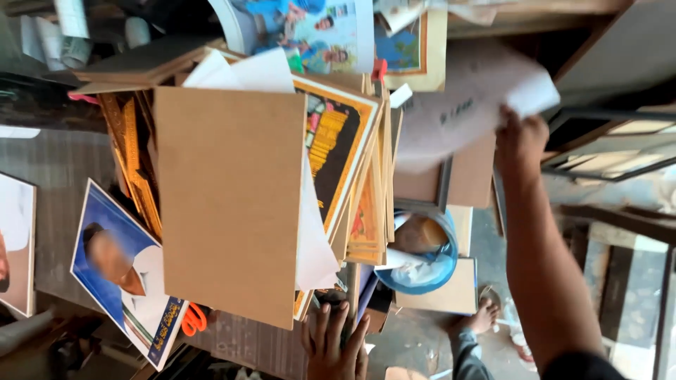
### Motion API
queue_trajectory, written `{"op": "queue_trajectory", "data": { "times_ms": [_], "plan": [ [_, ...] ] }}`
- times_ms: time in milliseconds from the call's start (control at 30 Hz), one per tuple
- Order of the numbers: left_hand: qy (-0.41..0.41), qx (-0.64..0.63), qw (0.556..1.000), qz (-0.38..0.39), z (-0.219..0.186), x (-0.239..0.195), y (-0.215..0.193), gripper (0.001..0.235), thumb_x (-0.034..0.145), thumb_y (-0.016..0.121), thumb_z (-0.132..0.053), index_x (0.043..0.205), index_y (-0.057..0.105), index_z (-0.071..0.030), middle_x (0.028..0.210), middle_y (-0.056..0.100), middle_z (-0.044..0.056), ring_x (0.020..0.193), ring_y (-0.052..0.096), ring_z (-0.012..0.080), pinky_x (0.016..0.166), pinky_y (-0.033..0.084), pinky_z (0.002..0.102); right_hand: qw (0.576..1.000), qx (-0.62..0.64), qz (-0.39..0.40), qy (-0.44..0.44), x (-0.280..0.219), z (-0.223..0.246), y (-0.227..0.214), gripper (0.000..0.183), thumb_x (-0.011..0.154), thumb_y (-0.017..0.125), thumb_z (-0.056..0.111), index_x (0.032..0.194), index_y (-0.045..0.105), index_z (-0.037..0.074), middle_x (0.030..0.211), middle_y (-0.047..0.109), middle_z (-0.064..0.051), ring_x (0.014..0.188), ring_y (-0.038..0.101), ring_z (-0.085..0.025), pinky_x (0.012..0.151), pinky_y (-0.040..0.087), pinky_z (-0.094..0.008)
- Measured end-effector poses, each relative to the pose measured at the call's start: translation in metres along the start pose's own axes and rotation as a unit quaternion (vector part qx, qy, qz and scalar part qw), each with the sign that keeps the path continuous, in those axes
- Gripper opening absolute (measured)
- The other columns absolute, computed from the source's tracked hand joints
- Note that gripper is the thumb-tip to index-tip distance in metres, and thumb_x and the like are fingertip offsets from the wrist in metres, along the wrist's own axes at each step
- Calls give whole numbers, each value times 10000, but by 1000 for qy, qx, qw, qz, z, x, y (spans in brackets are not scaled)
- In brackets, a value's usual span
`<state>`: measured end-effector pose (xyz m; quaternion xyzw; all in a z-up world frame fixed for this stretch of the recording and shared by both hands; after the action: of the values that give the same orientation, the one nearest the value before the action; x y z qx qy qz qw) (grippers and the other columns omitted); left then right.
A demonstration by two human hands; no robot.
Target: Applying glue to backing boards, mounting photographs, and using framing machinery to assemble picture frames.
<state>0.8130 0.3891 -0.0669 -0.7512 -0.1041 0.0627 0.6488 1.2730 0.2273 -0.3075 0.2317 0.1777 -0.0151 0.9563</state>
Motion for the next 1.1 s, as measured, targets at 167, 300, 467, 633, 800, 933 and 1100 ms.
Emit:
{"op": "queue_trajectory", "data": {
  "times_ms": [167, 300, 467, 633, 800, 933, 1100],
  "plan": [
    [1, -4, 1000, -7, -5, 4, -9, 469, 929, 607, -301, 1395, 623, -245, 1516, 490, 123, 1469, 346, 391, 1184, 159, 680, 966, -224, 10, -132, -117, 86, -30, 176, 1052, 745, 150, 1047, 717, -24, 964, 660, -39, 838, 564, -76, 726, 451, -253],
    [8, -7, 1000, -15, -2, 18, -10, 503, 919, 601, -296, 1419, 590, -236, 1530, 473, 130, 1464, 343, 400, 1177, 156, 687, 925, -366, -86, -57, -168, 105, -126, 289, 1049, 738, 187, 1092, 690, -95, 945, 711, -123, 813, 640, -133, 738, 500, -303],
    [7, -17, 1000, -8, -10, 10, -19, 543, 919, 603, -305, 1455, 545, -234, 1555, 438, 133, 1470, 318, 402, 1167, 150, 689, 898, -399, -74, -168, -241, 147, -202, 265, 1104, 695, 188, 1118, 668, -76, 1061, 731, -138, 936, 672, -136, 823, 527, -291],
    [27, 1, 1000, -5, -12, 13, -17, 548, 922, 610, -287, 1462, 532, -234, 1574, 400, 152, 1488, 286, 416, 1175, 143, 698, 658, -697, 68, -275, -329, 172, -145, 109, 906, 788, 180, 906, 704, 110, 760, 619, -126, 684, 604, -335, 629, 475, -432],
    [27, -18, 999, 7, -18, 13, -11, 472, 949, 642, -263, 1406, 578, -163, 1565, 434, 168, 1507, 312, 414, 1214, 155, 690, 694, -558, 319, -324, -476, 179, -8, 235, 667, 744, 122, 895, 704, 157, 809, 673, -37, 807, 665, -213, 894, 495, -467],
    [41, -39, 997, -51, -17, 8, -10, 448, 950, 691, -348, 1342, 620, -142, 1533, 481, 153, 1498, 369, 383, 1215, 240, 654, 613, -546, 479, -311, -585, 147, 38, 200, 622, 774, 105, 812, 717, 138, 800, 671, -40, 800, 682, -211, 1030, 427, -577],
    [-67, -308, 949, 33, -20, -58, 67, 628, 981, 534, -549, 1518, 469, -229, 1500, 531, 154, 1286, 527, 428, 1082, 441, 626, 543, -557, 580, -240, -644, 95, 21, 174, 714, 784, 120, 880, 745, 152, 820, 711, -35, 865, 704, -231, 1045, 437, -518]
  ]
}}
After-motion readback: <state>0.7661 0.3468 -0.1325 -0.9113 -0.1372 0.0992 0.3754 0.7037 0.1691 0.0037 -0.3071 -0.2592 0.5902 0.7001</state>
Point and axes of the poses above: each hand's wrist, its own x-axis towards the middle knuckle, its own y-axis out of the palm, z = x × y, the point moved 8 cm from there along x, towards the middle knuckle
